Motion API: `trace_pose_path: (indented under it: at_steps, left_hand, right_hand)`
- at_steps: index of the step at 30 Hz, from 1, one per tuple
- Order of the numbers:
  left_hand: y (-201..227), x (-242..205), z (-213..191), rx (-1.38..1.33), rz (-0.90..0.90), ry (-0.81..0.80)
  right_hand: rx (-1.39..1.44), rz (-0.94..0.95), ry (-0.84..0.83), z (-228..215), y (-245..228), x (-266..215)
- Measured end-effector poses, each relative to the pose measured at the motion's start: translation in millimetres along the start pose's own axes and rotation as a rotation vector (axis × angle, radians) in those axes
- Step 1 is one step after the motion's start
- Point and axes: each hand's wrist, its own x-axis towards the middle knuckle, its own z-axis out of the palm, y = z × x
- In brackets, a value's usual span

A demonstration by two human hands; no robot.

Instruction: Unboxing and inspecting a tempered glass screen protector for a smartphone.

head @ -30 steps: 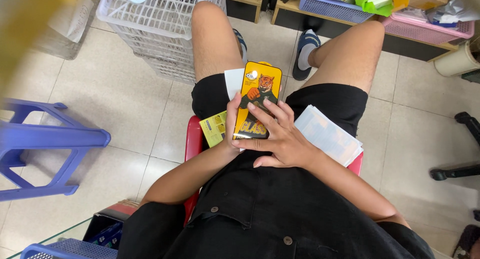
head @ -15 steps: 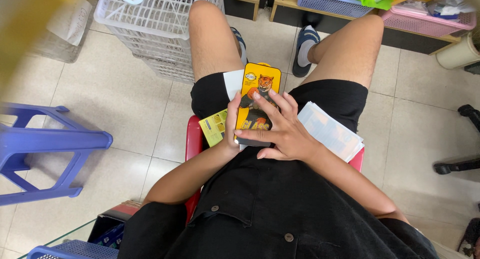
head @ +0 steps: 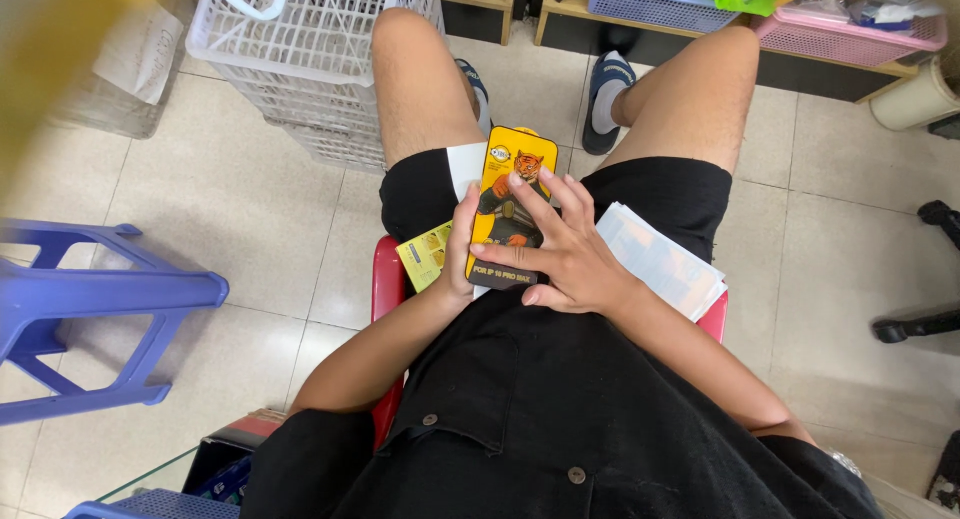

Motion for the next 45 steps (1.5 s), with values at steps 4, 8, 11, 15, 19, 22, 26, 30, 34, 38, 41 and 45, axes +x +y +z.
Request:
trace_pose_path:
  at_steps: [4, 8, 11, 15, 19, 22, 26, 30, 34, 38, 41, 45]
  left_hand:
    - [-1, 0, 8, -0.034, -0.046, -0.025]
    - [-8, 1, 0, -0.068, -0.137, -0.007]
    - [-12, 1, -5, -0.05, -0.178, -0.084]
    - [-8, -1, 1, -0.014, -0.273, -0.012]
    - [0, -5, 7, 0.064, -0.309, -0.066]
    - [3, -6, 7, 0.161, -0.323, -0.108]
    - [5, -11, 19, 0.155, -0.323, -0.349]
    - [7, -14, 30, 0.251, -0.351, -0.306]
    - [17, -16, 29, 0.661, -0.279, -0.358]
    - [37, -14, 51, 0.868, -0.038, -0.433]
    - [50, -13, 68, 1.081, 0.296, -0.46]
    - [45, -9, 51, 1.248, 0.69, -0.292]
  right_hand:
    - [0.016, 0.044, 0.028, -2, 6, 0]
    - [0.02, 0.09, 0.056, -4, 12, -4]
    - [0.016, 0.112, 0.084, -7, 15, -6]
    - [0.023, 0.133, 0.137, -7, 20, -10]
    - [-0.01, 0.101, 0.189, -10, 20, -13]
    - [-0.052, 0.109, 0.209, -15, 19, -14]
    - [-0.087, 0.143, 0.261, -23, 24, -15]
    - [-0.046, 0.246, 0.34, -40, 20, -9]
    - [0.082, 0.308, 0.374, -46, 19, -16]
    - [0.63, 0.367, 0.417, -37, 16, -38]
    - [0.678, 0.332, 0.484, -56, 0, -31]
    - [0.355, 0.183, 0.425, -76, -8, -27]
